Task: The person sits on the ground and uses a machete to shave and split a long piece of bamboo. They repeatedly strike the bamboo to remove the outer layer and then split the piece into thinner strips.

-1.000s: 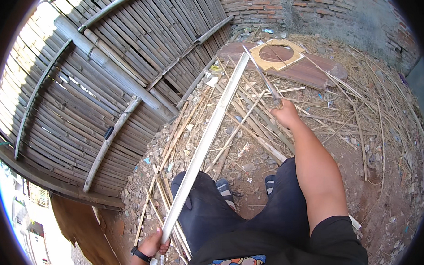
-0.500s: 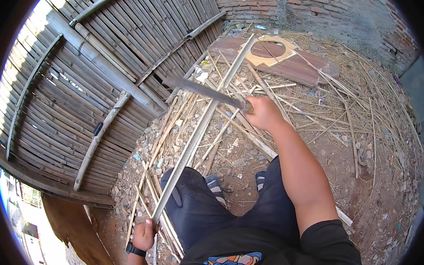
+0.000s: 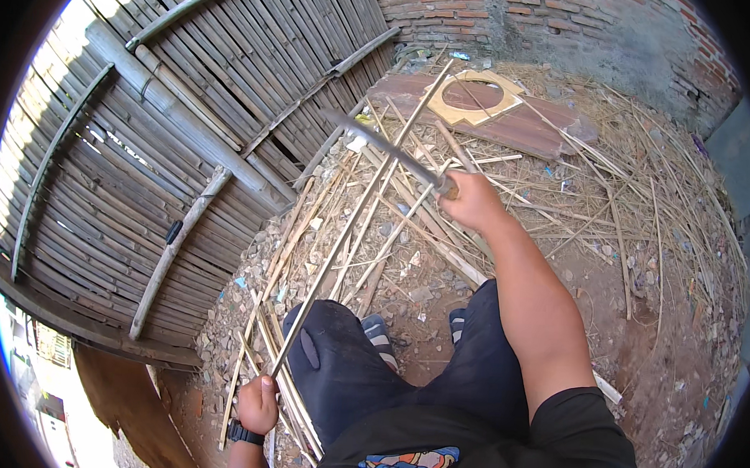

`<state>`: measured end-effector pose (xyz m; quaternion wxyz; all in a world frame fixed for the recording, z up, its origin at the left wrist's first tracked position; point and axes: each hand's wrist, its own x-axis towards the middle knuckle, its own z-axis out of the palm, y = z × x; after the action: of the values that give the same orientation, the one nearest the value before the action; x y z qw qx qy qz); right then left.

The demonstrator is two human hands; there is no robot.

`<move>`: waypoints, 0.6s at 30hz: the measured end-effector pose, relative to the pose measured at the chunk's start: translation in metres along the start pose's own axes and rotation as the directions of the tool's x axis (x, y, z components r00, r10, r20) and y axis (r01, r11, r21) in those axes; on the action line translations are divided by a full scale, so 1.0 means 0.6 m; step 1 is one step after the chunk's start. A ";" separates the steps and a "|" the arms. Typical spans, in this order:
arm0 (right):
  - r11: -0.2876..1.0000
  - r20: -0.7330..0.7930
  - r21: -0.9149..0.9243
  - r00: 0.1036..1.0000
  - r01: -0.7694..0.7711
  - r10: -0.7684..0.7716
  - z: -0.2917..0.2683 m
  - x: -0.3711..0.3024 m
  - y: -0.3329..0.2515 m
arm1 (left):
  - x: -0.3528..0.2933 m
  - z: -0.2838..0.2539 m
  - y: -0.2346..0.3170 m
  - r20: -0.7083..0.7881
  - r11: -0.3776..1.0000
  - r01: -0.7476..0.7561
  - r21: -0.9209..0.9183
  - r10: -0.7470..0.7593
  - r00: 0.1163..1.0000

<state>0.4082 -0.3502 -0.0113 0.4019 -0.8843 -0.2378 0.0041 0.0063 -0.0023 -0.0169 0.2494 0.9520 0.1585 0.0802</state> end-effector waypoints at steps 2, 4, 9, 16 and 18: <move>0.998 -0.247 0.046 0.968 -0.031 0.042 -0.005 0.007 0.020 | -0.005 0.004 -0.008 -0.030 1.000 -0.001 0.008 0.001 1.000; 1.000 -0.084 0.029 0.996 0.012 -0.009 0.006 -0.003 -0.001 | -0.001 0.005 -0.012 -0.001 1.000 0.002 0.020 -0.002 1.000; 0.797 0.214 -0.267 0.840 0.542 -0.499 0.054 -0.051 -0.091 | 0.024 0.016 0.010 0.068 0.994 -0.040 -0.102 0.047 0.997; 1.000 -0.025 0.028 1.000 -0.004 0.004 -0.035 -0.017 -0.023 | 0.003 -0.013 -0.019 0.129 0.991 0.059 -0.123 -0.043 0.991; 0.994 -0.218 0.071 0.971 -0.079 0.093 -0.033 -0.006 0.002 | 0.002 -0.012 -0.025 0.109 0.991 0.054 -0.120 -0.041 0.993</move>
<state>0.4094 -0.3661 0.0007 0.4525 -0.8758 -0.1529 -0.0697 0.0017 0.0134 -0.0183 0.3173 0.9337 0.1626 0.0332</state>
